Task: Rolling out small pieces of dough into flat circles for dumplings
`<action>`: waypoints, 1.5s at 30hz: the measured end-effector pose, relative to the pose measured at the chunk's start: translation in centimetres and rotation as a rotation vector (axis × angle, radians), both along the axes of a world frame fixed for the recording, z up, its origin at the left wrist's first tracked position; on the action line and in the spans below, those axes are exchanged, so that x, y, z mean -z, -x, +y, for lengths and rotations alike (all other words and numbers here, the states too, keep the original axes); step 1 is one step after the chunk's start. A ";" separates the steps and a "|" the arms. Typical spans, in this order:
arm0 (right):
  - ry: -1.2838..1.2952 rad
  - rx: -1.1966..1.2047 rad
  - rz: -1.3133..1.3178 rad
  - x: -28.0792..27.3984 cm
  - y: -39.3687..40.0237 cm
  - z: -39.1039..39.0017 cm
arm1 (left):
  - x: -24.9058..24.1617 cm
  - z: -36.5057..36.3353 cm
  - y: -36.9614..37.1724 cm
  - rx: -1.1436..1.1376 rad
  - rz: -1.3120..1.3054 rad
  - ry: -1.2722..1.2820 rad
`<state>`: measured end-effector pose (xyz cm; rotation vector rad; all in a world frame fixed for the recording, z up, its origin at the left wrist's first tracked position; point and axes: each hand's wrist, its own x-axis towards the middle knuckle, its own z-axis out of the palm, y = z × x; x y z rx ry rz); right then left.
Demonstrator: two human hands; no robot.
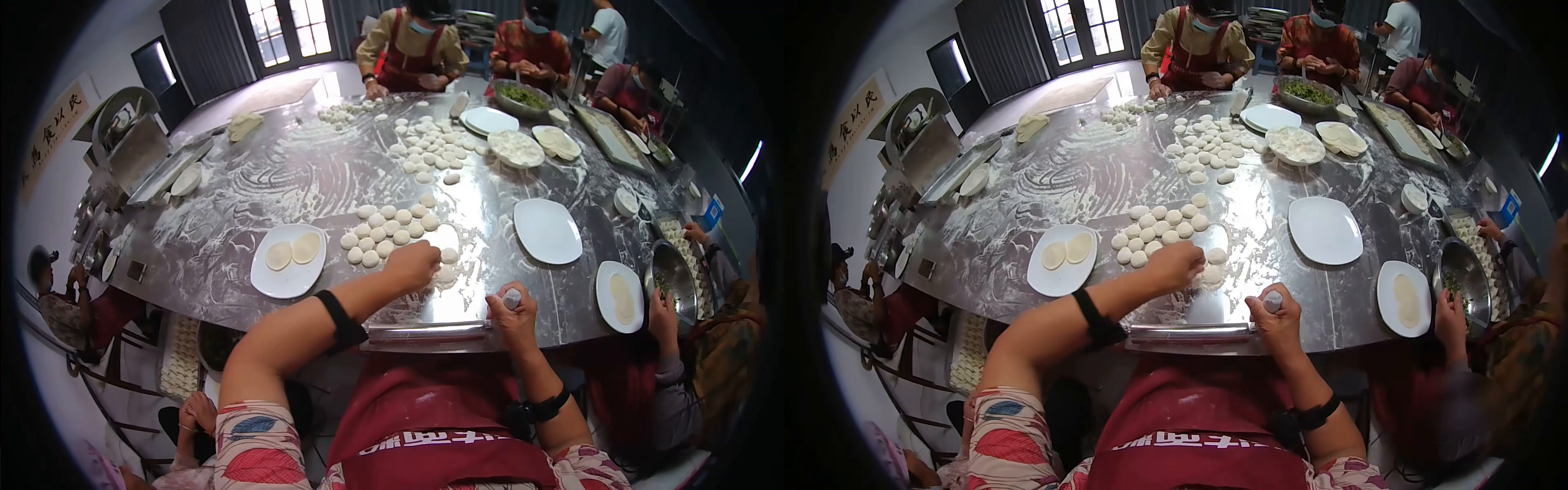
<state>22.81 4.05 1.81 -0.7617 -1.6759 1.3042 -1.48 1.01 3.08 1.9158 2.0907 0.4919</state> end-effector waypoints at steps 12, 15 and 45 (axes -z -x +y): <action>0.006 -0.013 0.008 0.4 -0.4 -0.3 | 1.5 -0.5 -4.3 0.051 0.126 0.017; -0.014 -0.014 0.011 0.2 -0.3 -0.3 | 1.2 -1.2 -3.5 0.021 0.092 0.091; 0.012 0.063 -0.082 -0.7 1.4 0.8 | 4.1 -3.8 -1.9 -0.120 -0.559 0.149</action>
